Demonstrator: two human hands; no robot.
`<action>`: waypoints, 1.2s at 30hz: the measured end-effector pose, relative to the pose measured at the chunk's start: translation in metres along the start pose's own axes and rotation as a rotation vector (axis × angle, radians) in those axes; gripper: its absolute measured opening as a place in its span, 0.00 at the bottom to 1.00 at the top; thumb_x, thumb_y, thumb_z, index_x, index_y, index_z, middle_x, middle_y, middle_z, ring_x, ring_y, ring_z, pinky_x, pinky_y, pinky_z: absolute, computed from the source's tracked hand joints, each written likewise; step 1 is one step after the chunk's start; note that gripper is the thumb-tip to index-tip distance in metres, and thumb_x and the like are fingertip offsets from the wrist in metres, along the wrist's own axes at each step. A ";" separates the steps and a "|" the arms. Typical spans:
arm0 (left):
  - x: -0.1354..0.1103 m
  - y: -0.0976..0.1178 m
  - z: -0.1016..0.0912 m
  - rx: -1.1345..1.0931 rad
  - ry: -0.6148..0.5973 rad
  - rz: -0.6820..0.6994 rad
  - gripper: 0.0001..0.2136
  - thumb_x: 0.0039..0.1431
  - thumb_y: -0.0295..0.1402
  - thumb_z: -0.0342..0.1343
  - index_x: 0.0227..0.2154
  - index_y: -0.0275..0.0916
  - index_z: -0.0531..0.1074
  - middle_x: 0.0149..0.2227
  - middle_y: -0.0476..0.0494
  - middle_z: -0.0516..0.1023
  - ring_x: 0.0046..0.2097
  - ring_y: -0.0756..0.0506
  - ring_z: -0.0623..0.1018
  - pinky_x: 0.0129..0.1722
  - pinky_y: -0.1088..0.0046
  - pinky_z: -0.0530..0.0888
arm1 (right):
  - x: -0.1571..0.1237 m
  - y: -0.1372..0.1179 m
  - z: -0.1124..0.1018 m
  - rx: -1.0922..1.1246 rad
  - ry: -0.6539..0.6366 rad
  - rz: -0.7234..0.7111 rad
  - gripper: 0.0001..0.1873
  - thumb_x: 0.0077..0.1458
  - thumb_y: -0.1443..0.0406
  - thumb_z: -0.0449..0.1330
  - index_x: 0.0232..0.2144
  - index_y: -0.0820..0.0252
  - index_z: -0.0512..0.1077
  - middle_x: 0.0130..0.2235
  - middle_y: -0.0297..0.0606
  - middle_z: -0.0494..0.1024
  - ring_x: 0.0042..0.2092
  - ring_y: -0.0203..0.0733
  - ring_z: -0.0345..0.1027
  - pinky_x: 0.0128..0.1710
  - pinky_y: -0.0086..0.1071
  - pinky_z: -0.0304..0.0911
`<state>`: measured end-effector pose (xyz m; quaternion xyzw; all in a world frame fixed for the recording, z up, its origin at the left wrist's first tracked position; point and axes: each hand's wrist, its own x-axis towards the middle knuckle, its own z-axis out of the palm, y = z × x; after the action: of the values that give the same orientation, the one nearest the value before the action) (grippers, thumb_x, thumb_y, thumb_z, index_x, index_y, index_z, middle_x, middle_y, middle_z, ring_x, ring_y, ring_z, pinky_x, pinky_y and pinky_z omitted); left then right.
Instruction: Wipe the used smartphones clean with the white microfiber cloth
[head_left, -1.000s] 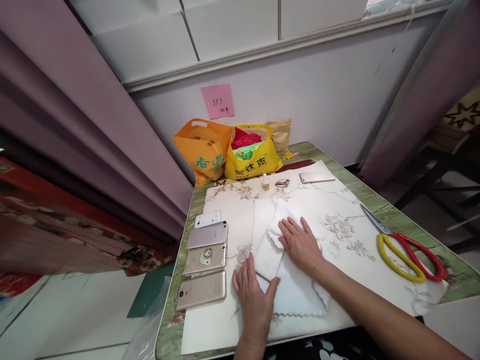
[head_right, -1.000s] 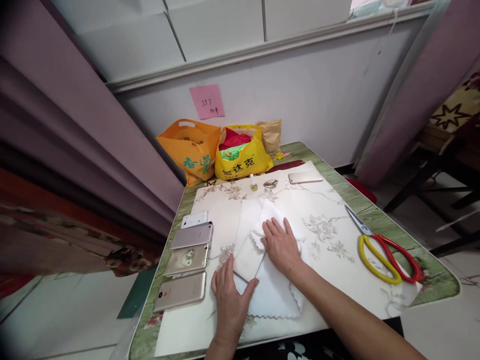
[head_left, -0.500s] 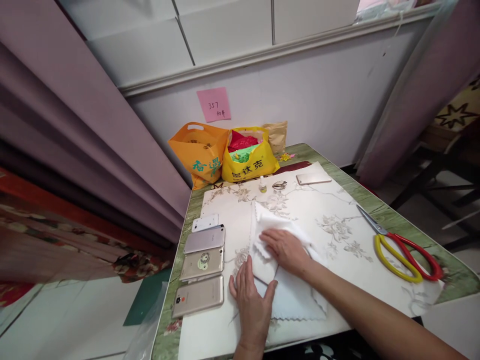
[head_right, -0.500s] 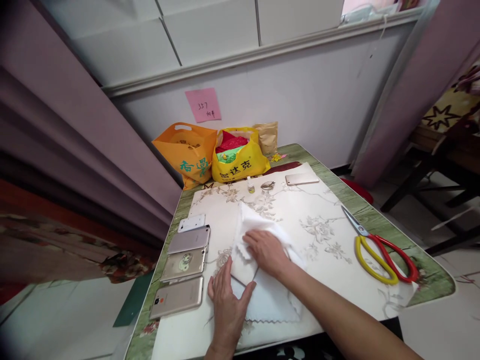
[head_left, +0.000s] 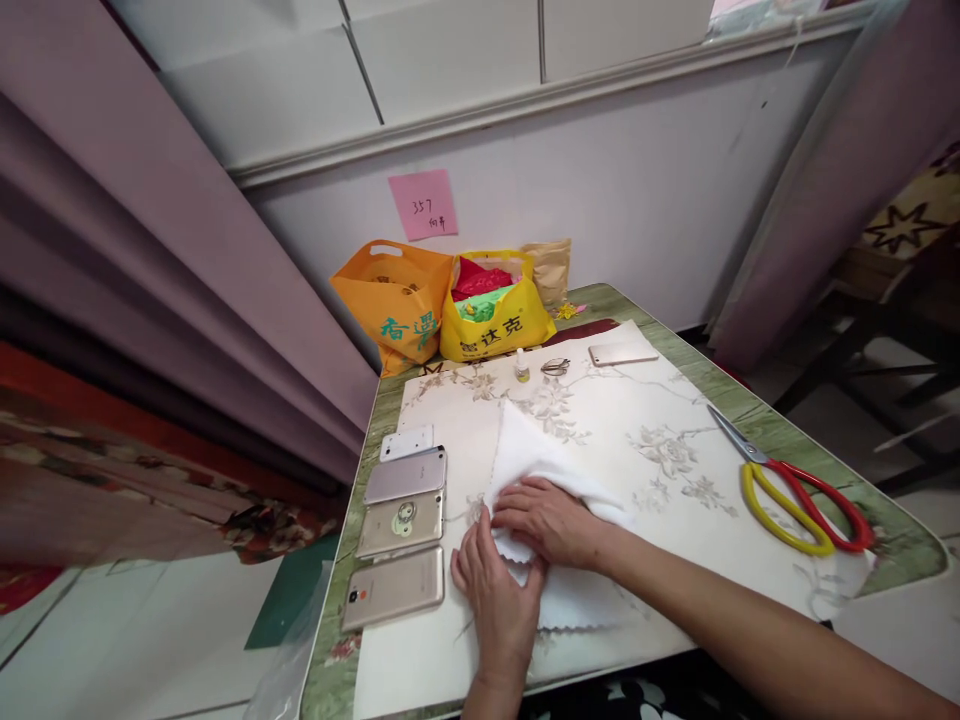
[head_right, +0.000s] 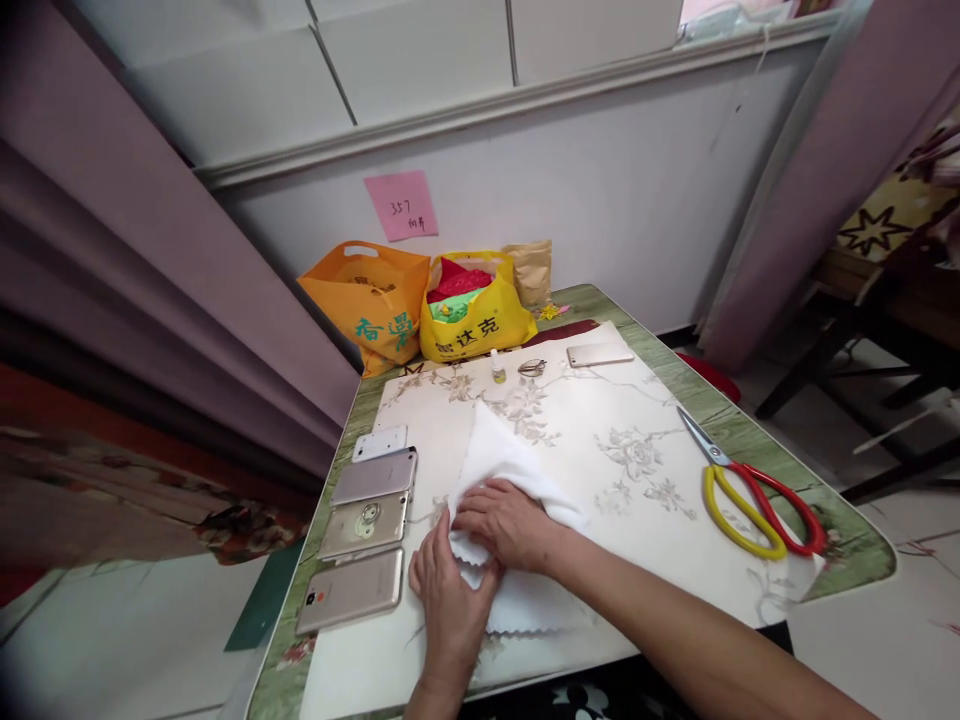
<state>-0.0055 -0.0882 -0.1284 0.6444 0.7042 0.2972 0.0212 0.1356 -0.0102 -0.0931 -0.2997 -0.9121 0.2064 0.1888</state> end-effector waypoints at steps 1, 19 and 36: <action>0.000 0.001 0.000 -0.004 0.000 -0.004 0.36 0.53 0.38 0.59 0.63 0.38 0.53 0.57 0.31 0.69 0.58 0.34 0.67 0.61 0.47 0.56 | 0.005 0.003 -0.002 -0.002 0.016 0.017 0.15 0.65 0.66 0.53 0.52 0.53 0.72 0.55 0.38 0.75 0.58 0.41 0.64 0.61 0.40 0.48; -0.002 0.001 -0.004 -0.016 -0.021 -0.011 0.36 0.53 0.40 0.60 0.63 0.37 0.55 0.56 0.32 0.70 0.58 0.34 0.67 0.61 0.47 0.55 | -0.024 0.045 -0.007 -0.328 0.316 0.425 0.16 0.65 0.66 0.52 0.51 0.55 0.74 0.55 0.44 0.74 0.55 0.48 0.67 0.58 0.47 0.58; 0.000 0.006 -0.008 0.018 -0.047 0.033 0.36 0.53 0.35 0.56 0.64 0.35 0.51 0.57 0.30 0.68 0.59 0.34 0.67 0.62 0.47 0.55 | -0.014 0.018 -0.014 0.017 -0.059 -0.082 0.18 0.65 0.61 0.56 0.56 0.47 0.70 0.58 0.36 0.73 0.62 0.39 0.61 0.65 0.42 0.46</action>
<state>-0.0038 -0.0913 -0.1192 0.6629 0.6954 0.2761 0.0271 0.1607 -0.0020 -0.0936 -0.2543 -0.9270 0.2152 0.1725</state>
